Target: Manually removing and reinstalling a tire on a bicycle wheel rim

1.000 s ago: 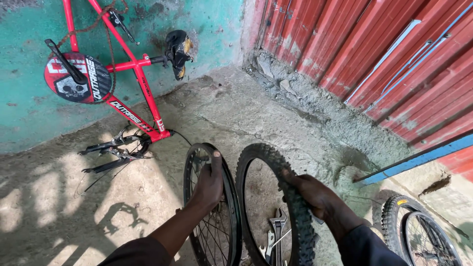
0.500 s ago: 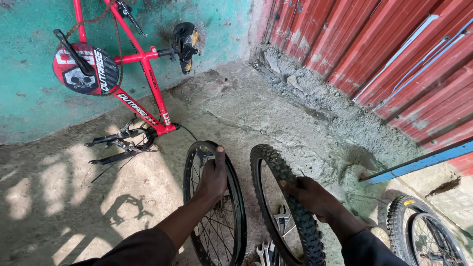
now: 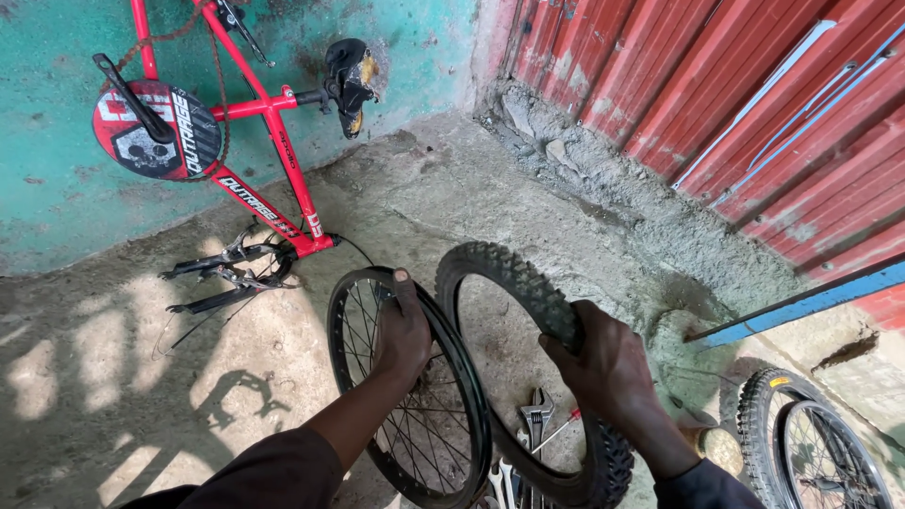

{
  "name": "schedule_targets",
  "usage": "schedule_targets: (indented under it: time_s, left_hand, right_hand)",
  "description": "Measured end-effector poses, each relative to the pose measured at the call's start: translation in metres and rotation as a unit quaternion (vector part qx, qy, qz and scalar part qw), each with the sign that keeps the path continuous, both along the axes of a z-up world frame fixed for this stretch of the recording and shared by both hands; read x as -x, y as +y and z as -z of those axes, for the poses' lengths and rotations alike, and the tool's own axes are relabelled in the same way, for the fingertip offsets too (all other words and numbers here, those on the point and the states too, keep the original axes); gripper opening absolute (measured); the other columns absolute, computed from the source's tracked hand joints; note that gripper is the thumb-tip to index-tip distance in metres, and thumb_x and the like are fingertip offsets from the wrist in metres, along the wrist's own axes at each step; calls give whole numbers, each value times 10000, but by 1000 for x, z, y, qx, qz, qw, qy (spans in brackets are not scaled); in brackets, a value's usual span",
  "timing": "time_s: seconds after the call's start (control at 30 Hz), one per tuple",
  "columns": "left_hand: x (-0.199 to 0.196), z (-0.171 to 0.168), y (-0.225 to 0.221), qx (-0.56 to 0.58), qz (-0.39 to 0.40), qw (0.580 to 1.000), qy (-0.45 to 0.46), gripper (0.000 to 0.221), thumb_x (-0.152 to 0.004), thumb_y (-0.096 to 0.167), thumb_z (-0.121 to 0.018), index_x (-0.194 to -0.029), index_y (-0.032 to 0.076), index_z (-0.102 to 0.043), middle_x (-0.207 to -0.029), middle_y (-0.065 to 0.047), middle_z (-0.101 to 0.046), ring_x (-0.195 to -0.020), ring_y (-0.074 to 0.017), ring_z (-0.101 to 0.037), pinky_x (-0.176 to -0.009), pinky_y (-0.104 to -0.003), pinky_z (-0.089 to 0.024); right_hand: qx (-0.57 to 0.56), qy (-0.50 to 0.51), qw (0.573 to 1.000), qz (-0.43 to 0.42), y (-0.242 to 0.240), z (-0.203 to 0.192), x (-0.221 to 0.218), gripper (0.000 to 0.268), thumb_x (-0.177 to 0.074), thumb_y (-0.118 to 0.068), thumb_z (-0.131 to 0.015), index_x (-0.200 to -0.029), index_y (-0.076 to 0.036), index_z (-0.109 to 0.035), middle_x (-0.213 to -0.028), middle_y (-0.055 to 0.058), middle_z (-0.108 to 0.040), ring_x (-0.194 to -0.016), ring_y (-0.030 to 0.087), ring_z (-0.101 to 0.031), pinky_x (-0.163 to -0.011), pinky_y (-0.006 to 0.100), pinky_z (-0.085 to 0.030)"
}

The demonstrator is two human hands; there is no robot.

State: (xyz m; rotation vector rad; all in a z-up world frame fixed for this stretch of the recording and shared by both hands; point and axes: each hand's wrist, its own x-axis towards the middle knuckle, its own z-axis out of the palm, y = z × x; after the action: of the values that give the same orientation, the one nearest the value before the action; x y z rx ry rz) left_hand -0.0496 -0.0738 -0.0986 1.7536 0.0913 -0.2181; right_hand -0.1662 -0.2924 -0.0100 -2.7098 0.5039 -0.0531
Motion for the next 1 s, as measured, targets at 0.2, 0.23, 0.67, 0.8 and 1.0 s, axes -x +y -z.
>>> schedule_targets:
  time_s: [0.2, 0.23, 0.67, 0.8, 1.0]
  left_hand:
    - [8, -3, -5, -79, 13, 995, -63, 749, -1056, 560, -158, -658, 25, -500, -571, -130, -487, -501, -295, -484, -645, -533, -450]
    - [9, -4, -5, -78, 16, 994, -77, 740, -1060, 549, -145, -660, 31, -488, -564, -128, -461, -490, -296, -466, -641, -546, -434]
    - [21, -2, -16, -119, -45, 990, -58, 839, -1044, 575, -142, -751, -64, -599, -642, -255, -605, -579, -432, -568, -756, -569, -442]
    - [19, -6, -18, -80, -58, 993, -59, 736, -1060, 550, -179, -777, -16, -556, -674, -193, -585, -581, -363, -548, -706, -548, -448]
    - [18, -2, -21, -76, -55, 994, -48, 738, -1050, 560, -179, -904, -39, -584, -809, -223, -638, -696, -395, -603, -790, -549, -459]
  right_hand:
    - [-89, -32, 995, 1, 7, -29, 10, 310, -881, -355, -748, -938, -56, -684, -622, 77, -655, -497, 204, -546, -523, 386, -455]
    - [-107, -35, 994, -7, 8, -30, 11, 293, -898, -345, -735, -927, -57, -694, -611, 70, -654, -473, 192, -530, -500, 376, -447]
    - [-307, -22, 951, 19, 71, -38, 24, 106, -899, -124, -785, -882, -46, -715, -611, 44, -608, -448, 151, -489, -435, 327, -419]
    - [-342, -25, 939, 21, 75, -36, 22, 84, -898, -88, -775, -917, -39, -709, -607, 56, -641, -419, 159, -525, -409, 328, -430]
    - [-357, -36, 933, 26, 75, -34, 25, 84, -886, -86, -787, -918, -27, -735, -607, 57, -664, -429, 151, -543, -417, 321, -437]
